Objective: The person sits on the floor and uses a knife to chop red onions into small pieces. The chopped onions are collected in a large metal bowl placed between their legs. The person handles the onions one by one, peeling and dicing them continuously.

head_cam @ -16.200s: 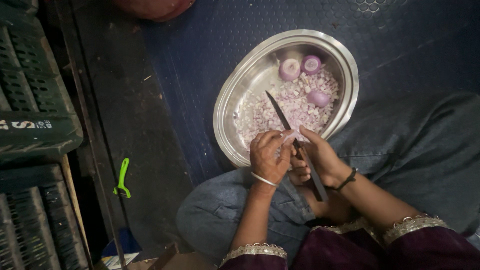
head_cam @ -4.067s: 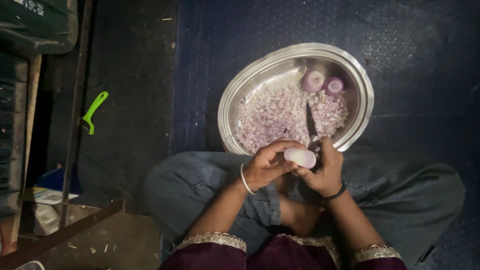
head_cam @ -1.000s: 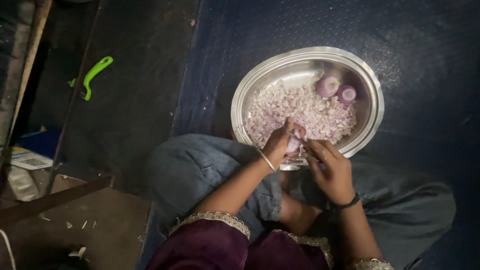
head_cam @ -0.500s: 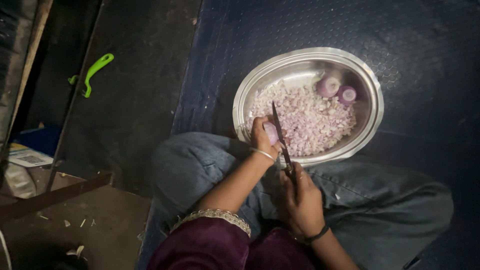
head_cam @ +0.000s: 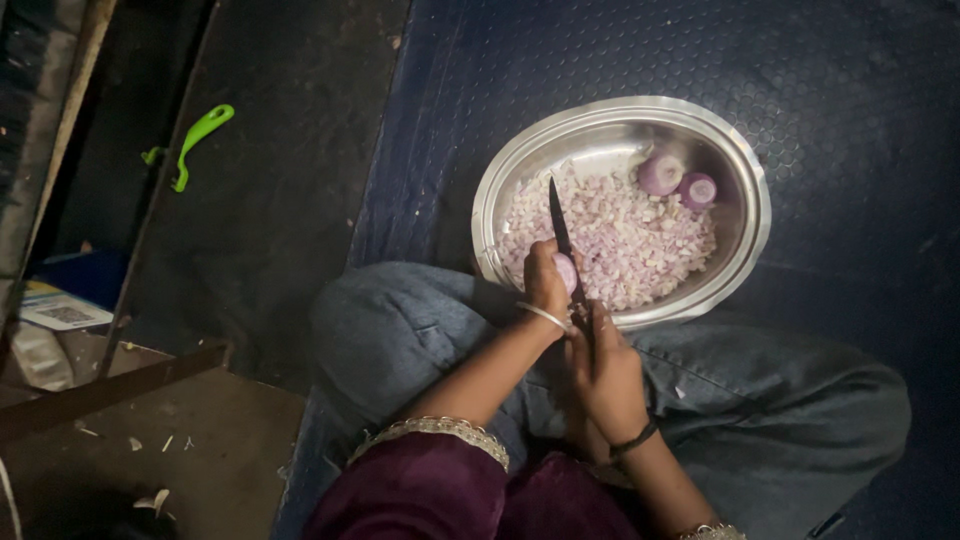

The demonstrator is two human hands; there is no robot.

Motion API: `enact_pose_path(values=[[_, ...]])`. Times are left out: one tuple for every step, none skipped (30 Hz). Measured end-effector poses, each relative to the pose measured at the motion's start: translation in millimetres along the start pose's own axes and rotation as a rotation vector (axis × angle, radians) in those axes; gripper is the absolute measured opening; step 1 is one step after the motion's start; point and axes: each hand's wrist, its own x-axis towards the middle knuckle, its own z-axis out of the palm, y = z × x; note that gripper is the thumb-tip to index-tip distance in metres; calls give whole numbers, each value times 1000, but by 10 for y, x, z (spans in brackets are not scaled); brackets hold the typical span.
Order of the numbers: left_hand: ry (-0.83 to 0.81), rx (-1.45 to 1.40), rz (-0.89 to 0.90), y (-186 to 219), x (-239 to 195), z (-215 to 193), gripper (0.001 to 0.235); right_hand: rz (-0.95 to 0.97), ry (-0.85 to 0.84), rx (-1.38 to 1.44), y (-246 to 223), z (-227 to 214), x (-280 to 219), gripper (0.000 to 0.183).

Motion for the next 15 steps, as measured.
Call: enact_pose_path(values=[[29, -22, -21, 9, -15, 29, 49, -27, 13, 2, -17, -8, -4, 45], [59, -45, -41, 25, -6, 44, 48, -40, 28, -4, -37, -19, -11, 46], [105, -117, -121, 49, 33, 48, 43, -52, 44, -11, -61, -46, -33, 46], [150, -186, -201, 86, 99, 33, 37, -63, 62, -15, -98, -48, -49, 47], [194, -256, -281, 118, 163, 7, 32, 64, 7, 4, -136, -54, -76, 47], [152, -309, -298, 145, 215, -37, 33, 192, -52, 17, -158, -94, -126, 46], [110, -362, -315, 186, 264, -101, 33, 319, -112, 30, -170, -113, -158, 46], [69, -416, -335, 201, 264, -133, 33, 204, -80, 11, -169, -105, -166, 46], [132, -421, -347, 185, 233, -96, 32, 89, -49, -7, -159, -85, -157, 45], [193, -421, -357, 178, 201, -23, 31, -26, -14, -21, -154, -60, -146, 45], [253, -421, -366, 189, 165, 39, 29, 4, -13, -32, -153, -49, -148, 46], [228, -394, -342, 209, 112, 67, 32, 34, -15, -44, -152, -43, -152, 46], [202, -366, -318, 220, 48, 88, 35, 63, -16, -56, -149, -37, -147, 47], [172, -336, -296, 225, -3, 106, 39, 75, -30, -74, -142, -24, -119, 47], [145, -273, -243, 215, -51, 112, 39, 86, -44, -93, -134, -8, -82, 48]])
